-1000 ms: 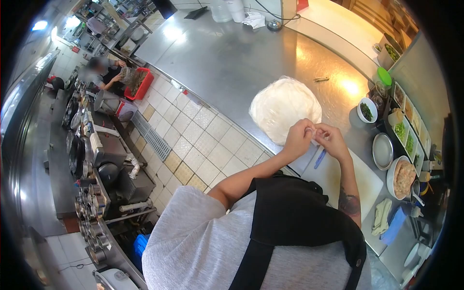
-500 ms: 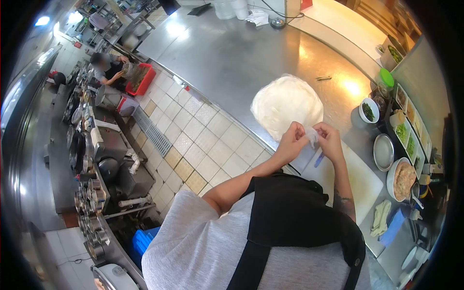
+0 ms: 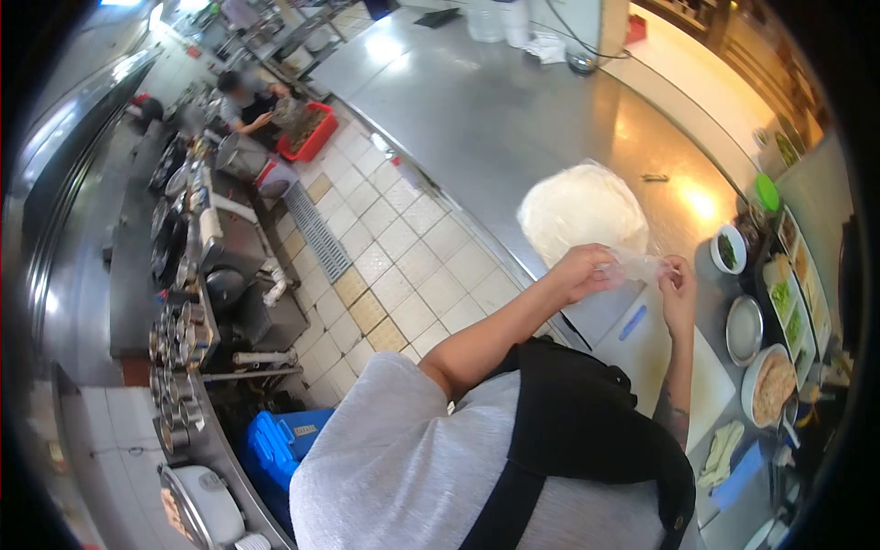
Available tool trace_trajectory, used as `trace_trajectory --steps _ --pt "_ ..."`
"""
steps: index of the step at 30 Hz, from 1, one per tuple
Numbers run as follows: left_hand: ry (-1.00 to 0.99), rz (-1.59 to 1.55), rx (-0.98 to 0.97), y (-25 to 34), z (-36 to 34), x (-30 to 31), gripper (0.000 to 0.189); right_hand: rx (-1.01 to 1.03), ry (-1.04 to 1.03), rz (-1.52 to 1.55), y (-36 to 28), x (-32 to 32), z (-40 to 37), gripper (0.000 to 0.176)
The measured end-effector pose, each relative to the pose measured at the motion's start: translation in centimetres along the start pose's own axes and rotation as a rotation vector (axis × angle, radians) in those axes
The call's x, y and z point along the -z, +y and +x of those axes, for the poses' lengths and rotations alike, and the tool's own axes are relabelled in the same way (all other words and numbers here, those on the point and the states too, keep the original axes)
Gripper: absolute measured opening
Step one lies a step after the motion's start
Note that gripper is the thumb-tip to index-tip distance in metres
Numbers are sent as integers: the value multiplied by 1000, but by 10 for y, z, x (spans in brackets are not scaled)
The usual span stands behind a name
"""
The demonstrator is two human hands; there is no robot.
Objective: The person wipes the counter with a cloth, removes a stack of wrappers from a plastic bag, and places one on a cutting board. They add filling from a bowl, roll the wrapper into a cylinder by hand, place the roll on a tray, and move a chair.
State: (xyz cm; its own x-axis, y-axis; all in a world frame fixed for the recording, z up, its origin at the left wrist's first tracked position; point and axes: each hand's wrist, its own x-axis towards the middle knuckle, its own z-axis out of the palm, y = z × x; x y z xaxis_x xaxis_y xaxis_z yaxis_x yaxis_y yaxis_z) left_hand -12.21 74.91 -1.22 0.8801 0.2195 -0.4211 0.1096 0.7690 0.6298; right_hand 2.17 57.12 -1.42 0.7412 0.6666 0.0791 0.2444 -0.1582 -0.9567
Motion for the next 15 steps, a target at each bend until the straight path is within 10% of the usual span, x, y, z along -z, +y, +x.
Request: trace_trajectory --steps 12,15 --pt "13 -527 -68 10 6 26 8 -92 -110 -36 -12 -49 13 15" --pt "-294 -711 47 -16 17 44 9 -6 -109 -207 -4 -46 9 10"
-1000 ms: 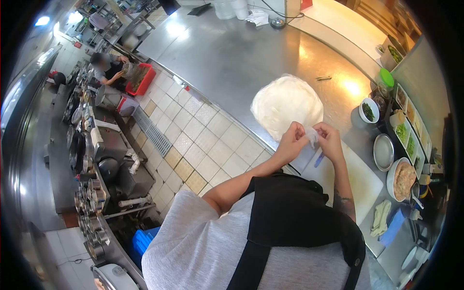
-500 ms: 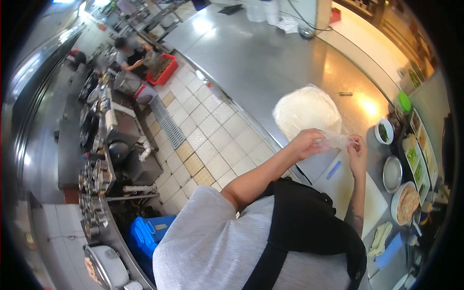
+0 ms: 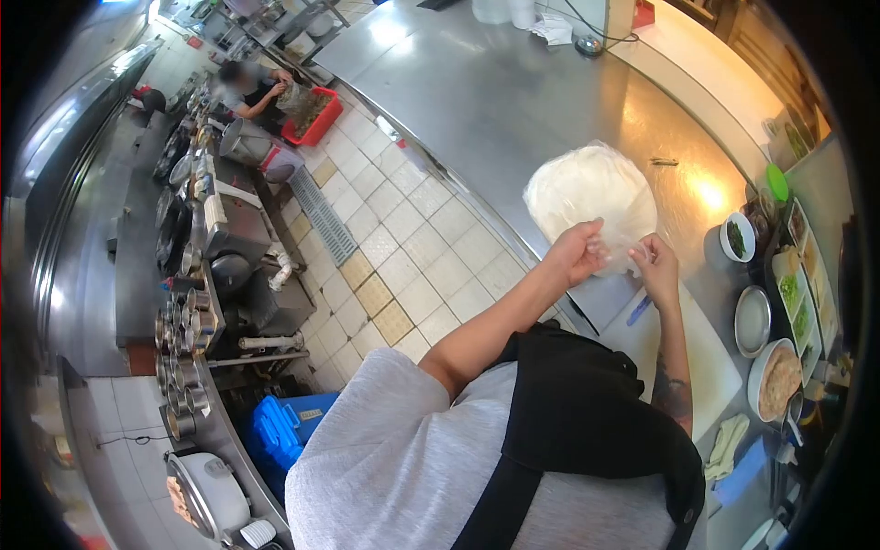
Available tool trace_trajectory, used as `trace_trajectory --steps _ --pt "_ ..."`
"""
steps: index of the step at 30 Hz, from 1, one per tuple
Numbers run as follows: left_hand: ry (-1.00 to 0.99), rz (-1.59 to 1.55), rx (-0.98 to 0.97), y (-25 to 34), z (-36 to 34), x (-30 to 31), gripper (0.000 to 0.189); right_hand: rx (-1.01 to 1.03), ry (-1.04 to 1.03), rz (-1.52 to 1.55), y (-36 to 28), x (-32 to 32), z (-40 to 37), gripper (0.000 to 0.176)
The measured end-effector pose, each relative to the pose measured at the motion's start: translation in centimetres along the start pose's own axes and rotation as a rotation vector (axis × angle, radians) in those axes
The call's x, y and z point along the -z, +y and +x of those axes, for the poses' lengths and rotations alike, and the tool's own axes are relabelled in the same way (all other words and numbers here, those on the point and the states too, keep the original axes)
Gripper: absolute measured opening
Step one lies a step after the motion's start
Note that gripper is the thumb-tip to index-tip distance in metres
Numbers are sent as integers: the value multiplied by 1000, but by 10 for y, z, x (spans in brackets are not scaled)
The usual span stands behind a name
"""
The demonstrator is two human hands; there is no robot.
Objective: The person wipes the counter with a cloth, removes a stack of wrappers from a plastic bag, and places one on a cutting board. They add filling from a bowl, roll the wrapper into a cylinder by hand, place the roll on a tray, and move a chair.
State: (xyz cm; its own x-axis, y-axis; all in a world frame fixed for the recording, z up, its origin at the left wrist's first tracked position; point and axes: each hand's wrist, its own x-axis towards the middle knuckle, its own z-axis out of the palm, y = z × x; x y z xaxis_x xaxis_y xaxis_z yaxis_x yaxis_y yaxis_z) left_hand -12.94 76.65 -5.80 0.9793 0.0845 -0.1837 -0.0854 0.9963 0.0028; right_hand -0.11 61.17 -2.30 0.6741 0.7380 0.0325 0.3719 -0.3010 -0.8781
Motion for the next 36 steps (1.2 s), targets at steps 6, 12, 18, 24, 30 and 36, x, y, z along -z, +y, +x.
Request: trace_trajectory --steps 6,12,18,24,30,36 --pt "451 1654 -375 -22 -14 -23 31 -474 74 887 -20 19 8 5" --pt "688 1917 -542 -10 -26 14 32 -425 -240 1449 28 44 21 8" --pt "786 924 -160 -5 -54 22 25 -295 -171 423 -28 47 -8 24" --pt "574 208 -287 -11 -49 12 32 -233 75 -362 75 41 6 27" --pt "454 -81 -248 0 -58 -2 37 -441 -150 578 86 58 -2 16" --pt "350 807 -187 15 -72 21 34 -537 103 1258 11 37 8 17"
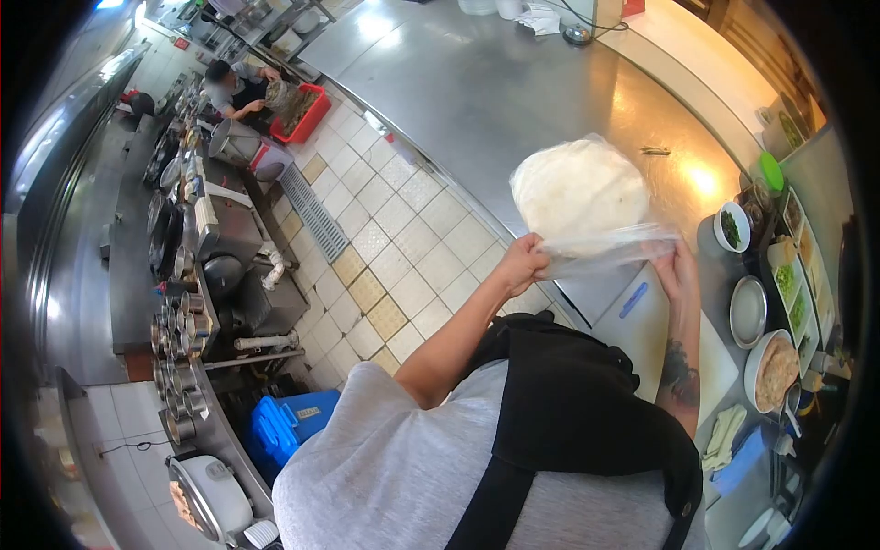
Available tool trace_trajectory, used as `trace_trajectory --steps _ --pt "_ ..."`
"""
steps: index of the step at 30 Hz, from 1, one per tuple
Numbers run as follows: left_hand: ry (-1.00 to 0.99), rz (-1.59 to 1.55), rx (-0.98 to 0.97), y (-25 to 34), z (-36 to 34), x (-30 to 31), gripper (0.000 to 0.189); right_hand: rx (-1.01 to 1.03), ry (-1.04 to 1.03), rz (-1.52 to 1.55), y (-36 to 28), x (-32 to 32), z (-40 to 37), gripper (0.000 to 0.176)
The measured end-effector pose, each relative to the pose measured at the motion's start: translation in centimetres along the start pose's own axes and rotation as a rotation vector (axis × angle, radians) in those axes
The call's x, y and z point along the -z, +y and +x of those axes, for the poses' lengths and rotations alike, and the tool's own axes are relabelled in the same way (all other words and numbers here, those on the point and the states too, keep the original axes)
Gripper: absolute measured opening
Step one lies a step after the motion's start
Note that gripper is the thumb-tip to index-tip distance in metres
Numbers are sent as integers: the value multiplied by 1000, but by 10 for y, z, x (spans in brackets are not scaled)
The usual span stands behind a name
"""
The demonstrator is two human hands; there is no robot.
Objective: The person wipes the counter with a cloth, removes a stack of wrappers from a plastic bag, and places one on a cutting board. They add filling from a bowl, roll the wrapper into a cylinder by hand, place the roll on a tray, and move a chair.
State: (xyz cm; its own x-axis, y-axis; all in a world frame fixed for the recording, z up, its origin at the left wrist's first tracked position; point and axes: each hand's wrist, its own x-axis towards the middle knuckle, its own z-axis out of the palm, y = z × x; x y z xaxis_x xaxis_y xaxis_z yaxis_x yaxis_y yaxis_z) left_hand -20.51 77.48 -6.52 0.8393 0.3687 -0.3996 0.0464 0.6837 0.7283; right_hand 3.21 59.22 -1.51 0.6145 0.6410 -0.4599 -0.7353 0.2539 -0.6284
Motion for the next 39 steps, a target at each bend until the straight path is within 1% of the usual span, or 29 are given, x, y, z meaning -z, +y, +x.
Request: trace_trajectory --steps 2,3,4,5,6,7,8,9,10,11,12,15,16,17,18,20,21,22,24,25,27,28,29,30,32,33,35,38,39 --pt "285 157 56 -6 -5 4 29 -17 -120 34 7 1 13 20" --pt "286 156 56 -10 -7 1 29 -34 -238 69 10 1 21 24" --pt "450 324 10 -15 -10 -3 23 -36 -237 68 10 1 30 24" --pt "614 491 -36 -19 -14 -6 18 -76 -409 -3 8 0 40 27" --pt "615 490 -33 -28 -15 3 18 -117 -580 -74 6 -5 44 31" --pt "485 144 46 -40 -15 19 14 -118 -578 -73 4 -8 46 31" --pt "346 -199 124 -46 -14 28 14 -65 -445 -246 -2 -23 39 33" --pt "342 -197 131 -41 -14 25 14 -12 -306 -416 -5 -36 31 35" --pt "401 -528 154 -35 -9 22 16 -9 -298 -416 -5 -45 23 35" --pt "458 -862 177 -29 -8 14 20 -37 -164 -268 -3 -55 13 35" --pt "456 -865 183 -16 -13 -4 20 -65 -32 -121 -1 -64 4 35" --pt "549 -704 93 14 -20 -34 24 -119 114 102 7 -88 -20 37" --pt "422 -903 31 9 -15 -26 26 -116 118 105 14 -64 -7 37" --pt "288 -1097 -30 6 -9 -17 27 -175 -247 299 27 -23 17 37" --pt "286 -1095 -23 6 -2 -5 27 -229 -616 487 34 0 29 38" --pt "-478 -1003 -190 10 14 17 28 -230 -501 403 23 -12 17 38" --pt "-479 -1005 -189 16 24 19 28 -234 -395 320 18 -17 13 39" --pt "-518 -824 -152 24 34 22 27 -233 -395 318 18 -12 19 39" --pt "-554 -642 -115 26 39 28 27 -295 -523 227 19 -4 28 34" --pt "-537 -488 -115 26 40 32 24 -290 -523 224 20 1 28 34" --pt "-520 -332 -117 36 29 25 21 -71 -78 -117 20 -10 15 23" --pt "-319 -248 -88 41 12 15 16 -70 -78 -116 17 -5 18 23" --pt "-117 -162 -56 48 0 10 12 -47 -220 -205 12 6 22 20" --pt "-118 -161 -49 45 -1 21 12 -25 -357 -291 12 14 24 20" --pt "-57 123 -108 22 3 54 22 -52 -361 -376 14 29 38 18" --pt "-81 121 -79 9 5 66 22 -79 -368 -463 11 40 45 16" --pt "118 39 -203 -15 15 75 6 -63 -303 -852 8 30 56 14" --pt "279 201 -298 -15 6 51 14 106 -72 -1170 17 23 73 22" --pt "340 211 -332 -13 3 41 17 305 -13 -1351 20 22 72 21"
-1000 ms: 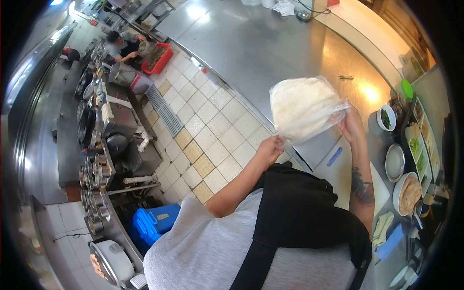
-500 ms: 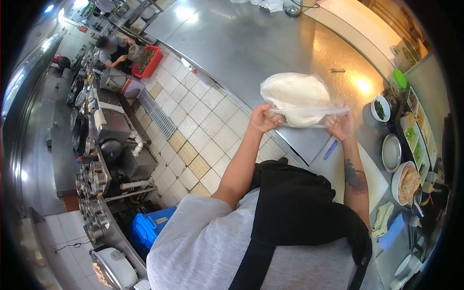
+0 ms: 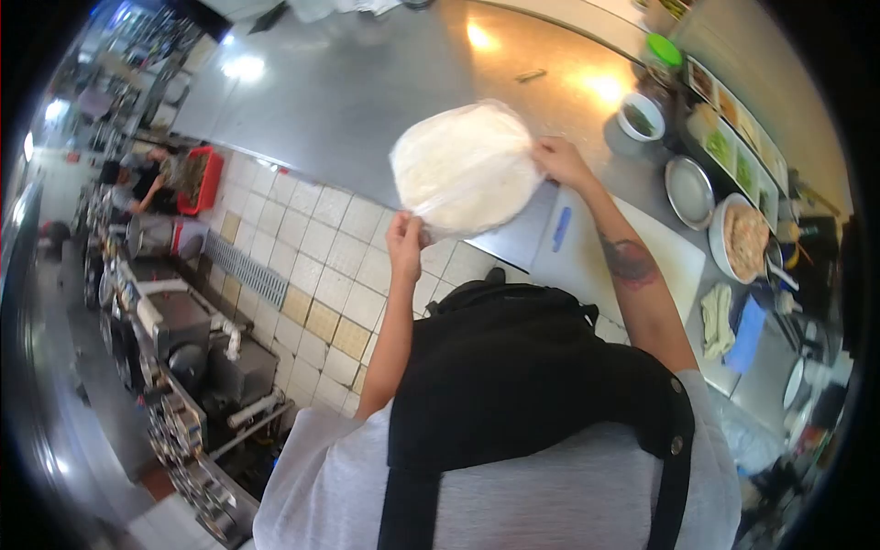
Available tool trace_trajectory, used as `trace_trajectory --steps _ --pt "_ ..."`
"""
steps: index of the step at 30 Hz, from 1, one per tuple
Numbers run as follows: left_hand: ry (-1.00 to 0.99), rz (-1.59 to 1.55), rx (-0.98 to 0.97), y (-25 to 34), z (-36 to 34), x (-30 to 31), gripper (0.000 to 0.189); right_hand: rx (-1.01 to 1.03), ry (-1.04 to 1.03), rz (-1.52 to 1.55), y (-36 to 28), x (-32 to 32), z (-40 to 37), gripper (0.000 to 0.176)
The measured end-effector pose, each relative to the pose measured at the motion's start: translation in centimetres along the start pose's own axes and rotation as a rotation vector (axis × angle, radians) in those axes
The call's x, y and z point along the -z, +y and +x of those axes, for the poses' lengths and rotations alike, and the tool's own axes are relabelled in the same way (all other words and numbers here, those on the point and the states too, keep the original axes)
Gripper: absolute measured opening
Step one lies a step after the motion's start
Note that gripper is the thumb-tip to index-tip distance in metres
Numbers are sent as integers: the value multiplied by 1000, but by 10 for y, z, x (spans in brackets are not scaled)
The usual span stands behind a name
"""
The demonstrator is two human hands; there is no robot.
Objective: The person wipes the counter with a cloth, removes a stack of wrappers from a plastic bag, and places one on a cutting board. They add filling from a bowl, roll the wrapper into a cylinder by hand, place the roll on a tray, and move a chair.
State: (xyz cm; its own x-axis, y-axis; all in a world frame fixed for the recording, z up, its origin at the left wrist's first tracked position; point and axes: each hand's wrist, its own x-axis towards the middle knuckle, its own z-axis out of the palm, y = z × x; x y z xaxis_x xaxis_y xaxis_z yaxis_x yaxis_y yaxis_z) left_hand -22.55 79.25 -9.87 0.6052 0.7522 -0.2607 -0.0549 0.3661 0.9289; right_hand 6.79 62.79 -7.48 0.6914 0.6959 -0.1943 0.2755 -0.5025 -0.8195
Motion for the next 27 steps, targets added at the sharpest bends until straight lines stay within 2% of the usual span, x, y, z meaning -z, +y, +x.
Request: trace_trajectory --steps 1,2,3,5,7,8,9,10,11,12,13,14,15,16,17,19,20,21,22,23,25,27 --pt "22 148 -108 -1 -2 -1 14 118 131 -201 -2 -2 -3 21" --pt "42 291 -223 -3 -1 0 12 56 108 -242 -8 -2 -7 21" --pt "5 288 -217 -6 3 1 12 -8 85 -281 -12 -1 -11 22" --pt "100 383 -321 -14 16 3 13 41 112 -372 1 -9 -4 21" --pt "289 364 12 -13 31 3 26 41 118 -522 -10 -10 -10 21" --pt "369 362 253 8 31 -11 48 95 203 -562 -5 -14 -8 22" --pt "213 250 263 -3 37 13 60 22 179 -641 -11 -14 -9 24" --pt "121 239 327 0 47 24 63 36 204 -721 -8 -14 -9 26" --pt "31 154 394 0 58 38 64 58 245 -641 3 -18 -7 22" --pt "-6 88 428 11 57 38 65 7 203 -618 -10 -7 -21 24" --pt "29 172 483 33 50 20 67 -49 109 -466 -14 3 -30 27" --pt "75 216 490 32 56 20 67 2 30 -296 -12 12 -37 34" --pt "97 295 451 32 53 14 65 109 115 -226 0 12 -44 41" --pt "60 240 426 31 52 11 62 96 53 -163 -21 36 -72 43" --pt "33 251 425 29 53 15 62 83 78 -161 -11 39 -89 43" --pt "-107 177 334 19 55 18 63 339 484 -47 17 44 -121 37" --pt "-123 184 335 17 49 13 63 278 547 43 23 56 -147 33" --pt "-25 216 303 14 39 7 62 218 608 133 30 70 -178 30" --pt "75 245 268 12 33 1 61 129 796 14 44 79 -205 25" --pt "65 249 268 12 29 -5 61 41 916 56 62 90 -234 17" --pt "268 544 380 16 21 -14 58 -98 1108 -160 100 118 -289 9" --pt "283 515 406 17 23 -11 58 -186 1114 -449 126 150 -337 19"
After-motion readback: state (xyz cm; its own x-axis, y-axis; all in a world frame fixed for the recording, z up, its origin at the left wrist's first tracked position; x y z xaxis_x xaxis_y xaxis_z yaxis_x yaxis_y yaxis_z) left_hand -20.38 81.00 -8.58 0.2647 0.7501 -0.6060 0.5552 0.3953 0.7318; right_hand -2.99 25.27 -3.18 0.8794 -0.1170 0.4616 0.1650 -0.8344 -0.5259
